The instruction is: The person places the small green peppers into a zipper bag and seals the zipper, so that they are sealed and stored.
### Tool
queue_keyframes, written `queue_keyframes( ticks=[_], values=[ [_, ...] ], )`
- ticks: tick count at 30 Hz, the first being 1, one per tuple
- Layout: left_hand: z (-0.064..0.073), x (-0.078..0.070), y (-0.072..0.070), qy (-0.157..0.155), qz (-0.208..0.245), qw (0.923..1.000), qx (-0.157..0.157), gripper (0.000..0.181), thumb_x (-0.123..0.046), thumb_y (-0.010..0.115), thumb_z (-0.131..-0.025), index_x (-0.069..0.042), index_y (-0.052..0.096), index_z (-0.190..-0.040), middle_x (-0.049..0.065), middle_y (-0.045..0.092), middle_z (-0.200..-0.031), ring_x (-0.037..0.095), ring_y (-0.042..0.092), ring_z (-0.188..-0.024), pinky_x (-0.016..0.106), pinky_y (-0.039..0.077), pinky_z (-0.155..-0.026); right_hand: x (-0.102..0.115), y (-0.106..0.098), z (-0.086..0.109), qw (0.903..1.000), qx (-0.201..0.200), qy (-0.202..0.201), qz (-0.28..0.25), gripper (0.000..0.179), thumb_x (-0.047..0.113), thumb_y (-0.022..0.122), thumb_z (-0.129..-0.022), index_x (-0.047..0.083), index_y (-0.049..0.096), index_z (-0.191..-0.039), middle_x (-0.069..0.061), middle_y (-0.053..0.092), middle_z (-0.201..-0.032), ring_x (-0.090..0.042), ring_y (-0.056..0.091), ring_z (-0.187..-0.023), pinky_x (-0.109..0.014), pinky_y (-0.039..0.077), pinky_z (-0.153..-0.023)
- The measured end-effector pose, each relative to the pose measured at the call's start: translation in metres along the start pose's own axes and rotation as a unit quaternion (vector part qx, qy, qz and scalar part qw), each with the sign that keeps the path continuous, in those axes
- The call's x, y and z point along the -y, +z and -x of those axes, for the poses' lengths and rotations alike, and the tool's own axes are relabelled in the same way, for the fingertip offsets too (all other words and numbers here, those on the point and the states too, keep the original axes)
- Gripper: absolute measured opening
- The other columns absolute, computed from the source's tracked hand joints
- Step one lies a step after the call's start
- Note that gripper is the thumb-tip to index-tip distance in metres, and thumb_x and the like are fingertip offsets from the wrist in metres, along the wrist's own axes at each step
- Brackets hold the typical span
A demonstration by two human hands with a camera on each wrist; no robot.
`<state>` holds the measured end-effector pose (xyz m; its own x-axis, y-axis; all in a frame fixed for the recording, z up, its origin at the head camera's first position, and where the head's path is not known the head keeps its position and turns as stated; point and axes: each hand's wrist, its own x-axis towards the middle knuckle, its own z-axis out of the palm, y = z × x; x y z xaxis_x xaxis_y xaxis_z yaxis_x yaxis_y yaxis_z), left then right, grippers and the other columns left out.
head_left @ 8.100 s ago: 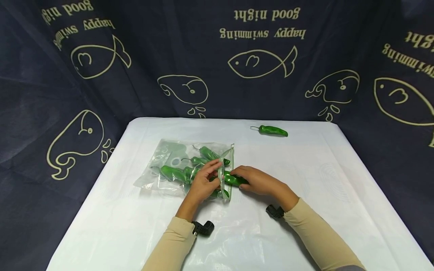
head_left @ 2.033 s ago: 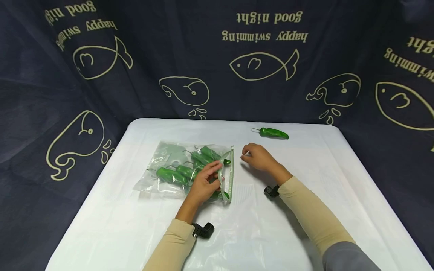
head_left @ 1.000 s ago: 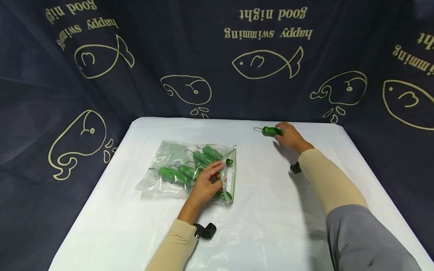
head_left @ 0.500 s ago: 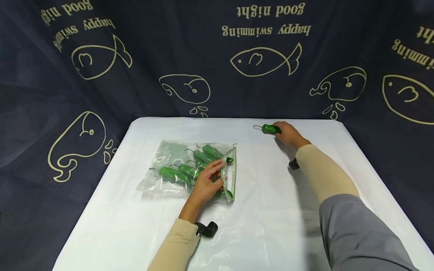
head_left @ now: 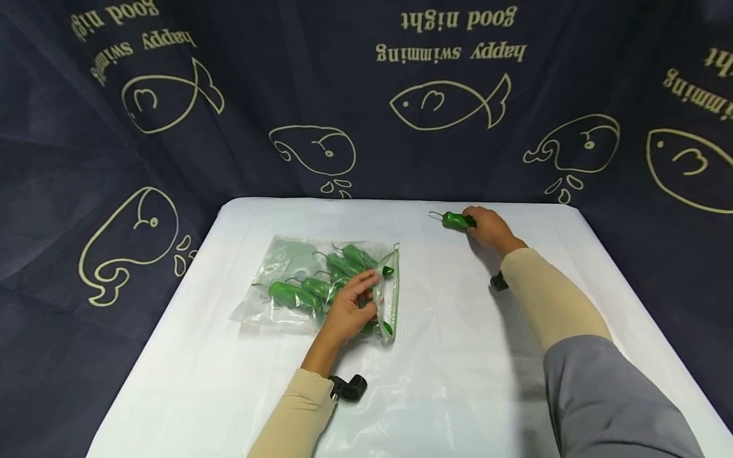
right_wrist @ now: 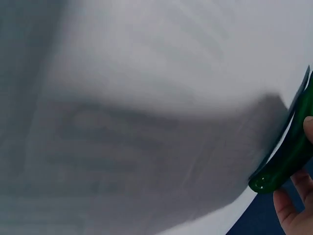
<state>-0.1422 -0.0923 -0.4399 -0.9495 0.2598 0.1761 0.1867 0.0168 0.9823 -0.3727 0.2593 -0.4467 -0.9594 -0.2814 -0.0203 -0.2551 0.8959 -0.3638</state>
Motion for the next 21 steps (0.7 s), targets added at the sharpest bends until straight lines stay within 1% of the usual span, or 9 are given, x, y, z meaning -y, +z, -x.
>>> queue_keyframes(
  ticks=[4,7,10,14,21],
  values=[
    [0.0,0.001,0.0,0.001,-0.001,1.0,-0.005,0.056,0.016,0.051,-0.083,0.012,0.05,-0.139,0.017,0.04,-0.151,0.023,0.05,-0.093,0.026,0.058,-0.062,0.003,-0.005,0.009,0.9996,-0.003,-0.022,-0.017,0.046,0.003,0.062,-0.095,0.002,0.05,-0.14,-0.023,0.045,-0.144,-0.042,0.043,-0.13,-0.058,0.035,-0.109],
    [-0.001,0.001,0.0,0.003,-0.003,1.0,0.001,0.056,0.016,0.051,-0.084,0.012,0.049,-0.139,0.017,0.039,-0.151,0.023,0.051,-0.093,0.026,0.058,-0.062,0.004,-0.009,0.017,0.9986,-0.011,-0.037,-0.037,0.048,0.003,0.064,-0.095,0.003,0.048,-0.14,-0.022,0.043,-0.145,-0.042,0.042,-0.13,-0.058,0.035,-0.107],
    [-0.001,0.0,0.0,0.004,-0.005,0.9999,0.008,0.056,0.016,0.051,-0.084,0.013,0.047,-0.14,0.018,0.038,-0.152,0.023,0.051,-0.093,0.026,0.058,-0.063,0.004,-0.012,0.026,0.9974,-0.019,-0.049,-0.049,0.048,0.004,0.065,-0.094,0.004,0.049,-0.14,-0.02,0.044,-0.143,-0.04,0.044,-0.128,-0.058,0.037,-0.106],
    [0.001,-0.002,0.001,0.001,-0.009,0.9999,0.009,0.056,0.015,0.049,-0.084,0.013,0.047,-0.14,0.018,0.038,-0.152,0.022,0.049,-0.092,0.028,0.058,-0.062,0.006,-0.008,0.035,0.996,-0.019,-0.072,-0.049,0.048,0.007,0.067,-0.094,0.006,0.05,-0.139,-0.018,0.046,-0.14,-0.039,0.047,-0.124,-0.057,0.039,-0.103],
    [0.002,-0.002,0.0,0.005,-0.013,0.9999,0.01,0.055,0.016,0.049,-0.085,0.013,0.047,-0.14,0.018,0.038,-0.152,0.021,0.048,-0.092,0.029,0.058,-0.061,0.019,0.0,0.049,0.9906,-0.038,-0.122,-0.049,0.046,0.008,0.07,-0.092,0.004,0.053,-0.135,-0.016,0.052,-0.132,-0.037,0.053,-0.117,-0.055,0.044,-0.098]
  ],
)
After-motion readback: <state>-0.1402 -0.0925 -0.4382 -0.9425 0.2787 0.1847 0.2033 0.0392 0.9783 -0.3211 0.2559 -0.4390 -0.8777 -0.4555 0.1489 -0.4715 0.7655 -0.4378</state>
